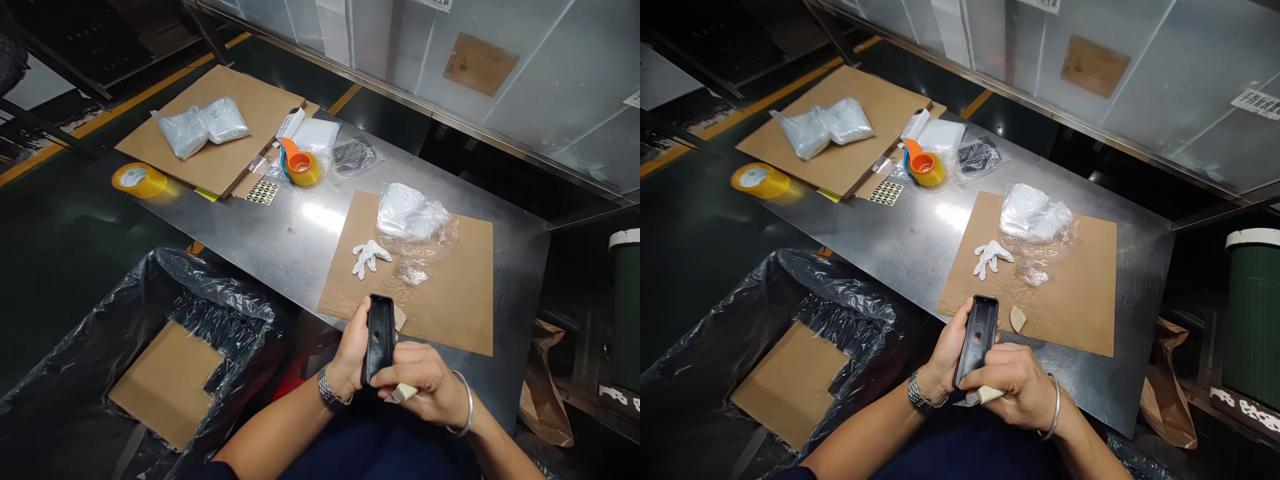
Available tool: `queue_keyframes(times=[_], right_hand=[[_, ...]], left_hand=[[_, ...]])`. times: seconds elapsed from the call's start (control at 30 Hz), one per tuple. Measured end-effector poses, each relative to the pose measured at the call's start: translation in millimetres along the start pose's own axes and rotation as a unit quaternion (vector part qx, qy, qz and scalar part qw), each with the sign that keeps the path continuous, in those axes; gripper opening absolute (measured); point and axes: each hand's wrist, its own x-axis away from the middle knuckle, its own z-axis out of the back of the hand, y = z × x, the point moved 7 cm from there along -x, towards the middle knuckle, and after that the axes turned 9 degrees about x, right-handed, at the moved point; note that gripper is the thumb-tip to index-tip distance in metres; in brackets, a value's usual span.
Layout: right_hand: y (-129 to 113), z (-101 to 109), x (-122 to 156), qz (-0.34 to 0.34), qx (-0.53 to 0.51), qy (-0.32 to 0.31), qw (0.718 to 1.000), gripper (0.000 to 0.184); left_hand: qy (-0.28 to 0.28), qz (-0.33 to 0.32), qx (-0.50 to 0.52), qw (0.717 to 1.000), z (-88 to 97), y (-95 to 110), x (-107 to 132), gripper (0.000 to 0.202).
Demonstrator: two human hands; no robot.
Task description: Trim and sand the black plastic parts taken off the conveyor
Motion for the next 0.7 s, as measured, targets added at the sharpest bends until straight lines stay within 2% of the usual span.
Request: queue_keyframes(times=[0.1, 0.17, 0.27, 0.33, 0.37, 0.47, 0.53, 0.7], right_hand=[[2, 1, 3, -0.033, -0.032, 0.009, 0.999, 0.024], [16, 7, 12, -0.096, -0.072, 0.062, 0.991, 0.027], [66, 15, 41, -0.267, -0.083, 0.172, 0.944, 0.030], [109, 11, 67, -0.381, -0.033, 0.197, 0.903, 0.033], [130, 6, 78, -0.424, 0.000, 0.187, 0.886, 0.035], [184, -13, 105, -0.481, 0.059, 0.175, 0.857, 0.034], [208, -25, 121, -0.506, 0.092, 0.176, 0.839, 0.027], [230, -41, 143, -0.554, 0.159, 0.189, 0.795, 0.019]], left_hand=[[-0.017, 0.027, 0.007, 0.999, -0.4, -3, -2, 0.055], [-0.037, 0.048, -0.002, 0.998, -1.6, -3, -2, 0.056], [-0.078, 0.015, 0.000, 0.997, -5.9, 8, -3, 0.051], [-0.102, -0.018, 0.017, 0.995, -9.2, 16, -3, 0.045], [-0.107, -0.026, 0.022, 0.994, -10.3, 18, -2, 0.043], [-0.108, -0.034, 0.021, 0.993, -11.8, 19, -1, 0.043], [-0.106, -0.042, 0.016, 0.993, -11.9, 20, 0, 0.042], [-0.108, -0.047, 0.009, 0.993, -9.5, 21, 1, 0.040]])
